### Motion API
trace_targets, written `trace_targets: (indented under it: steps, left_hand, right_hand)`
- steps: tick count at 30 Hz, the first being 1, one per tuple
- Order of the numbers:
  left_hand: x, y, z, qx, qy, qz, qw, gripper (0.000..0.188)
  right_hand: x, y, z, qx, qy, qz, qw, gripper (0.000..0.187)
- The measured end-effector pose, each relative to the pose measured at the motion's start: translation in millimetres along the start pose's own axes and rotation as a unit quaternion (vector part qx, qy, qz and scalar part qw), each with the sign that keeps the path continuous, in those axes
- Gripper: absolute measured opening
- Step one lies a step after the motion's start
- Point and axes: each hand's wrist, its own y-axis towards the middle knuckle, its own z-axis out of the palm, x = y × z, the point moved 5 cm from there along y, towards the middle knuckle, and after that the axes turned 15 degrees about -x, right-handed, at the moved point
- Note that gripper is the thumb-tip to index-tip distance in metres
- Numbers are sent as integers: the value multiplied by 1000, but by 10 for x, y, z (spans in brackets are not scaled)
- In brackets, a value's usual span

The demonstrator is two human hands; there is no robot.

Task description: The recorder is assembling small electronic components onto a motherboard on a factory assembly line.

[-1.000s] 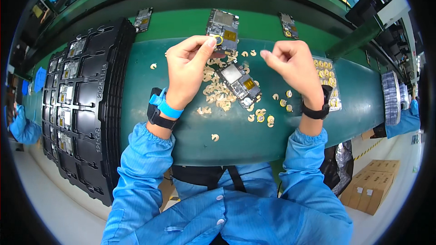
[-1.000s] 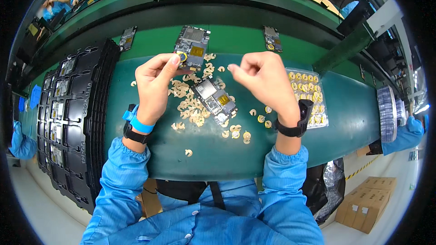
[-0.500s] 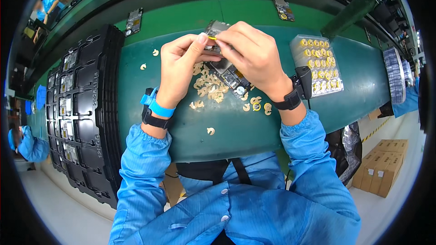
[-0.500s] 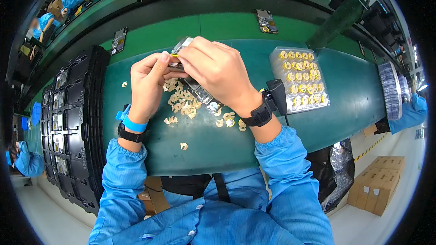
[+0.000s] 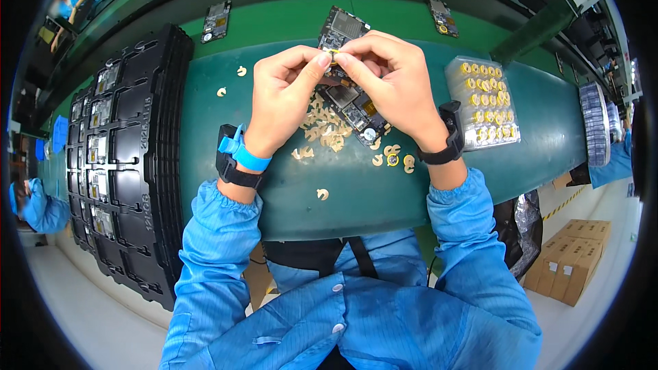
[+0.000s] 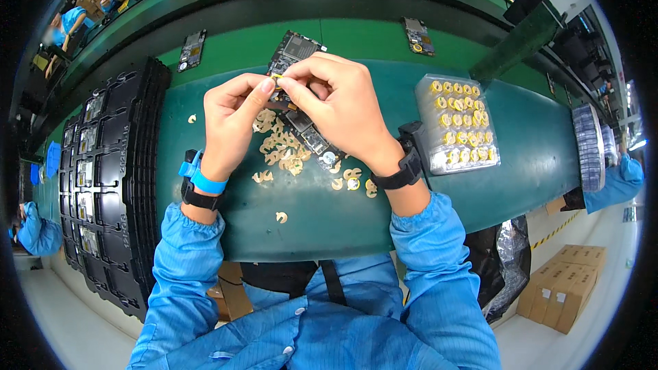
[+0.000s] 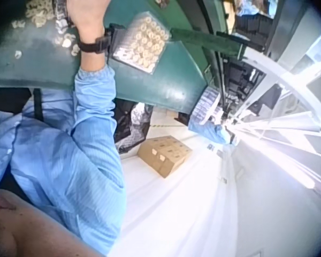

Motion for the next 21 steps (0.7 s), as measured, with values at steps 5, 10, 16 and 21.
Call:
trace_targets:
  steps: [5,10,16,21]
  left_hand:
    - [-11,13,11,-46,-9,-13,999,30]
    - [55,9,6,-34,-14,-41,998,39]
    - [139,22,3,-31,-67,-81,994,37]
    - [135,14,-9,-26,-49,-77,995,38]
  right_hand:
    - [-65,17,-64,-53,155,125,978,6]
    - [-29,-75,66,-40,115,144,982,7]
    - [-32,-84,96,-65,16,56,996,9]
    - [20,-77,104,-68,-14,27,997,8]
